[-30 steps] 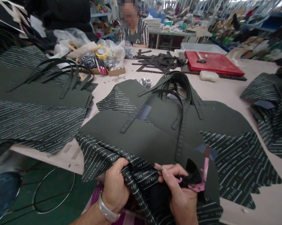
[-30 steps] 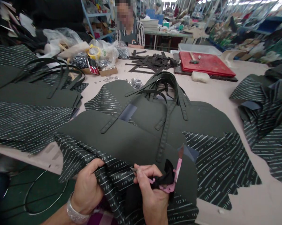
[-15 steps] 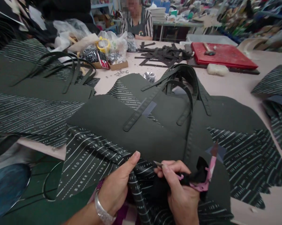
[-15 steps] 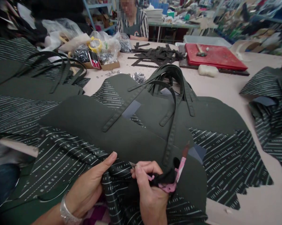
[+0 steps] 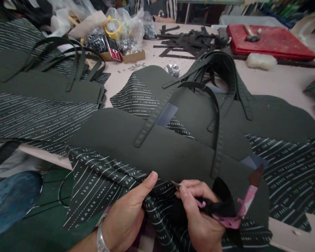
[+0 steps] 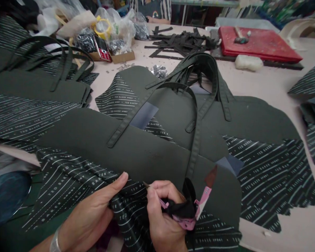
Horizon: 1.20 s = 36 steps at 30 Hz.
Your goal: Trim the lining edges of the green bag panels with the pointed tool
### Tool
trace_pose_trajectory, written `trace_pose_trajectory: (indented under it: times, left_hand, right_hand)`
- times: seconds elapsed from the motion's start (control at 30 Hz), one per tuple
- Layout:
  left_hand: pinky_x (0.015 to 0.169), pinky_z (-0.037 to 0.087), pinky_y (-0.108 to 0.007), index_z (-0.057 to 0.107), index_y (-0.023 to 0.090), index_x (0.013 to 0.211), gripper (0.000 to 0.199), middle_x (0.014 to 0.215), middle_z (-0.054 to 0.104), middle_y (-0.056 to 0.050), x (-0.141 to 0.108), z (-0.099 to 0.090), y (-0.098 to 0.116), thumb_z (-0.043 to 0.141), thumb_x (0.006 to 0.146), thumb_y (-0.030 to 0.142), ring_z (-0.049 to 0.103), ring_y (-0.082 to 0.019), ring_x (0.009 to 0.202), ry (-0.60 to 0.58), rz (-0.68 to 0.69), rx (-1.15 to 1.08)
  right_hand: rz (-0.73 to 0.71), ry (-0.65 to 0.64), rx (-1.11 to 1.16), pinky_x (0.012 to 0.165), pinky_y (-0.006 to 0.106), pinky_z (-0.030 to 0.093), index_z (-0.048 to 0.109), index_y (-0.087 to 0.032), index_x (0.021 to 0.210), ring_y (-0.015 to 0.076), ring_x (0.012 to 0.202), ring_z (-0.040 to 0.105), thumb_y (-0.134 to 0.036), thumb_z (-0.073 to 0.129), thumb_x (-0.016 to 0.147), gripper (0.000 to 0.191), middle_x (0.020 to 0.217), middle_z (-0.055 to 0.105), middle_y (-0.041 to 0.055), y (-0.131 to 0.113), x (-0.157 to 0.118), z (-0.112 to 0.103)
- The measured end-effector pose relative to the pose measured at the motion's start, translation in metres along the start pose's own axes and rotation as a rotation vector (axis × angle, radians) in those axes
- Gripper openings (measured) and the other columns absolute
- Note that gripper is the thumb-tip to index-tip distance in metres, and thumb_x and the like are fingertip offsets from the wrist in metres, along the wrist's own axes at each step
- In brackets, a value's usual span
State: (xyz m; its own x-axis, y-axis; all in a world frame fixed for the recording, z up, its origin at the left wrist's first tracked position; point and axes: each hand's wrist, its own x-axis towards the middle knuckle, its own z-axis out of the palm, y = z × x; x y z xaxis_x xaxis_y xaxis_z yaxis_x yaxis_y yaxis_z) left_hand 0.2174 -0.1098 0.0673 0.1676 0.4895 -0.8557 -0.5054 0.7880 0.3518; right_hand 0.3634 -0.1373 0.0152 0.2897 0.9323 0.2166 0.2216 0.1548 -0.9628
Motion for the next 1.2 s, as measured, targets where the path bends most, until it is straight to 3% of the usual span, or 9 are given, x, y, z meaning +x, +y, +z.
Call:
trace_pose_trajectory:
  times: [0.37, 0.6, 0.8, 0.9, 1.07, 1.2]
  left_hand:
    - [0.106, 0.049, -0.040, 0.081, 0.014, 0.088, 0.033, 0.099, 0.080, -0.011, 0.000, -0.002, -0.001, 0.073, 0.084, 0.046, 0.070, -0.030, 0.110, -0.050, -0.051, -0.014]
    - [0.111, 0.043, -0.034, 0.081, 0.016, 0.087, 0.030, 0.101, 0.081, -0.007, 0.000, -0.003, -0.002, 0.074, 0.083, 0.045, 0.067, -0.027, 0.115, -0.025, -0.023, 0.046]
    - [0.108, 0.045, -0.039, 0.081, 0.015, 0.083, 0.035, 0.094, 0.081, -0.009, 0.002, -0.008, -0.005, 0.073, 0.084, 0.049, 0.071, -0.028, 0.105, -0.050, -0.062, 0.030]
    - [0.107, 0.047, -0.039, 0.081, 0.015, 0.083, 0.029, 0.092, 0.081, -0.009, 0.001, -0.006, -0.003, 0.074, 0.084, 0.043, 0.072, -0.028, 0.102, -0.026, -0.041, 0.000]
    - [0.106, 0.048, -0.037, 0.081, 0.013, 0.078, 0.028, 0.088, 0.081, -0.011, 0.000, 0.002, 0.004, 0.068, 0.090, 0.035, 0.072, -0.026, 0.101, -0.016, -0.020, -0.046]
    - [0.105, 0.048, -0.035, 0.081, 0.012, 0.078, 0.027, 0.088, 0.081, -0.011, 0.000, 0.004, 0.005, 0.069, 0.090, 0.034, 0.072, -0.025, 0.101, 0.012, -0.012, -0.055]
  right_hand:
    - [-0.011, -0.029, 0.020, 0.068, 0.016, 0.052, 0.059, -0.022, 0.071, 0.0078, 0.072, 0.064, -0.010, 0.062, 0.091, 0.024, 0.074, 0.065, -0.0049, -0.002, -0.002, 0.003]
    - [-0.003, -0.009, -0.026, 0.067, 0.018, 0.051, 0.056, -0.022, 0.069, 0.0077, 0.070, 0.065, -0.011, 0.061, 0.091, 0.026, 0.073, 0.065, -0.0056, -0.004, -0.001, 0.007]
    - [-0.086, -0.037, -0.107, 0.065, 0.020, 0.052, 0.056, -0.021, 0.071, 0.0089, 0.070, 0.065, -0.011, 0.062, 0.090, 0.022, 0.074, 0.066, -0.0032, -0.004, 0.001, 0.010]
    - [-0.118, -0.019, -0.085, 0.066, 0.021, 0.053, 0.057, -0.020, 0.071, 0.0097, 0.070, 0.066, -0.009, 0.061, 0.089, 0.022, 0.072, 0.066, -0.0025, -0.004, 0.002, 0.010]
    - [0.036, -0.006, 0.055, 0.063, 0.021, 0.053, 0.058, -0.022, 0.068, 0.0107, 0.069, 0.066, -0.011, 0.062, 0.091, 0.026, 0.072, 0.065, -0.0035, -0.002, -0.001, 0.002]
    - [0.039, -0.023, 0.025, 0.064, 0.021, 0.052, 0.059, -0.022, 0.069, 0.0103, 0.070, 0.065, -0.011, 0.062, 0.092, 0.026, 0.073, 0.066, -0.0037, 0.001, -0.004, -0.002]
